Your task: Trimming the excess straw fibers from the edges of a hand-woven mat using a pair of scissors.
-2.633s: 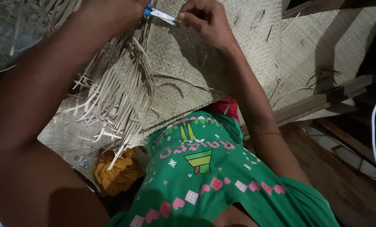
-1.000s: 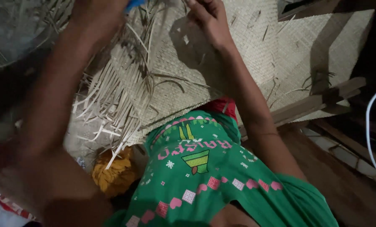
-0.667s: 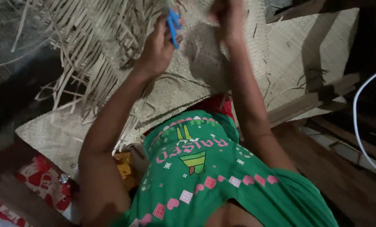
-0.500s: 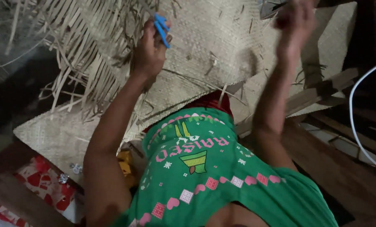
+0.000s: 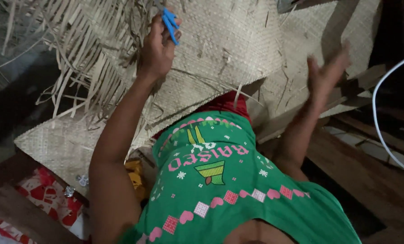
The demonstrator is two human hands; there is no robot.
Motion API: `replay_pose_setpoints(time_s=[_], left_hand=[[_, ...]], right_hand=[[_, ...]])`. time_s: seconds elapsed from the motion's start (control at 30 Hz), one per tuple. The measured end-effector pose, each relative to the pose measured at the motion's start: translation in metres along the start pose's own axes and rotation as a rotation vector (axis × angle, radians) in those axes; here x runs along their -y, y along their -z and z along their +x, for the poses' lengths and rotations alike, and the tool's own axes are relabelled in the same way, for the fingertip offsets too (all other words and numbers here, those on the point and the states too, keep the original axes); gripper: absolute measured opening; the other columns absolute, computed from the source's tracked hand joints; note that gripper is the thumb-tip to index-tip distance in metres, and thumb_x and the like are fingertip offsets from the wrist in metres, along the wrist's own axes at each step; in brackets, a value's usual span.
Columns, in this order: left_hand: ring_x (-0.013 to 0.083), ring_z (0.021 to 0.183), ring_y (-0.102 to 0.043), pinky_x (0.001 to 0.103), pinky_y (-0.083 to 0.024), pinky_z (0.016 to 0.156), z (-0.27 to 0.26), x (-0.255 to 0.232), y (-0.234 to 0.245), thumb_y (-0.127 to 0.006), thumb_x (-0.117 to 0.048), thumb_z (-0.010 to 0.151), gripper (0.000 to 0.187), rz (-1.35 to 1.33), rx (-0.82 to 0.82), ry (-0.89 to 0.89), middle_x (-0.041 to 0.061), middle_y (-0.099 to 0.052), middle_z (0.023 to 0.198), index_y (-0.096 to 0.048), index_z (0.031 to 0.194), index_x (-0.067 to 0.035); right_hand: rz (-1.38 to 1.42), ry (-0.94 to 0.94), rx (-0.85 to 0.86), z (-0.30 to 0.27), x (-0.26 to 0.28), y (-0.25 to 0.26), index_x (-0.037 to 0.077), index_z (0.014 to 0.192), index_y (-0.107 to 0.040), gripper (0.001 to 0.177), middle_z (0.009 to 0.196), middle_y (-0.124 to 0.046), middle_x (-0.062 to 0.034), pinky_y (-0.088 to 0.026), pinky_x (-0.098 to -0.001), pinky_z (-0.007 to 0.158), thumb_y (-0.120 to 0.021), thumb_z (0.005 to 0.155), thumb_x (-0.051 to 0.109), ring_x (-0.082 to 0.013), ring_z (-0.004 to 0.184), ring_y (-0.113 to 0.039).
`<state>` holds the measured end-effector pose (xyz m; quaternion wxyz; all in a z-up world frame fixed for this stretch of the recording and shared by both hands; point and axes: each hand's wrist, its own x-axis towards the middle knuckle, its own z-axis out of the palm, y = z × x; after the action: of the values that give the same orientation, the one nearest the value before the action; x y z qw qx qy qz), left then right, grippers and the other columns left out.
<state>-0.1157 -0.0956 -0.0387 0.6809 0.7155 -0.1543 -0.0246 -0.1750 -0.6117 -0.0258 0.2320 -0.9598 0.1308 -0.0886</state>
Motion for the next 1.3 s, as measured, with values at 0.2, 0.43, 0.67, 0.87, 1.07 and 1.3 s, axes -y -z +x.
replay_pose_setpoints(time_s=[0.2, 0.43, 0.67, 0.87, 1.07, 1.3], left_hand=[[0.0389, 0.144, -0.054, 0.051, -0.054, 0.121, -0.003, 0.012, -0.001, -0.043, -0.001, 0.118, 0.048, 0.029, -0.061, -0.051, 0.022, -0.052, 0.153, -0.025, 0.16, -0.018], [0.0349, 0.145, -0.056, 0.046, -0.055, 0.121, -0.026, 0.001, 0.012, -0.048, 0.004, 0.114, 0.052, 0.09, -0.159, -0.031, 0.017, -0.056, 0.153, -0.03, 0.158, -0.016], [0.0358, 0.142, -0.057, 0.045, -0.054, 0.12, -0.043, 0.0, 0.019, -0.048, -0.001, 0.116, 0.042, 0.017, -0.179, -0.002, 0.017, -0.053, 0.153, -0.035, 0.154, -0.014], [0.0361, 0.143, -0.055, 0.047, -0.056, 0.115, -0.039, -0.015, 0.019, -0.053, -0.006, 0.118, 0.037, 0.068, -0.192, -0.05, 0.017, -0.056, 0.149, -0.039, 0.151, -0.014], [0.0326, 0.139, -0.062, 0.041, -0.057, 0.112, -0.036, -0.014, 0.019, -0.056, -0.001, 0.116, 0.039, 0.1, -0.219, -0.059, 0.016, -0.062, 0.145, -0.041, 0.15, -0.011], [0.0355, 0.131, -0.067, 0.041, -0.06, 0.102, -0.032, -0.036, 0.02, -0.059, -0.001, 0.112, 0.033, 0.183, -0.237, 0.025, 0.016, -0.065, 0.14, -0.048, 0.142, -0.01]], right_hand=[[0.266, 0.365, 0.425, -0.033, 0.259, -0.027, -0.001, 0.128, -0.064, 0.038, 0.121, -0.056, -0.0202, -0.057, -0.0436, 0.092, -0.076, 0.091, -0.004, -0.0309, 0.105, -0.06], [-0.063, 0.633, 0.21, -0.059, 0.276, -0.117, 0.021, 0.112, -0.073, 0.032, 0.111, -0.062, -0.0084, -0.035, -0.0469, 0.072, -0.088, 0.087, 0.033, -0.033, 0.103, -0.048], [0.094, 0.657, 0.385, -0.056, 0.277, -0.121, 0.025, 0.103, -0.079, 0.019, 0.108, -0.073, 0.0001, -0.034, -0.0458, 0.083, -0.085, 0.088, 0.015, -0.0275, 0.099, -0.056], [0.149, 0.654, 0.287, -0.053, 0.286, -0.12, 0.021, 0.092, -0.077, 0.013, 0.096, -0.074, -0.0009, -0.04, -0.0457, 0.073, -0.08, 0.086, 0.01, -0.024, 0.085, -0.066], [0.081, 0.707, 0.271, -0.048, 0.281, -0.128, 0.019, 0.102, -0.076, 0.01, 0.104, -0.075, -0.002, -0.037, -0.0447, 0.079, -0.083, 0.094, 0.02, -0.0231, 0.09, -0.067], [0.126, 0.768, 0.287, -0.041, 0.28, -0.129, 0.02, 0.1, -0.072, 0.008, 0.103, -0.073, 0.0, -0.033, -0.0429, 0.078, -0.076, 0.096, 0.014, -0.0209, 0.081, -0.066]])
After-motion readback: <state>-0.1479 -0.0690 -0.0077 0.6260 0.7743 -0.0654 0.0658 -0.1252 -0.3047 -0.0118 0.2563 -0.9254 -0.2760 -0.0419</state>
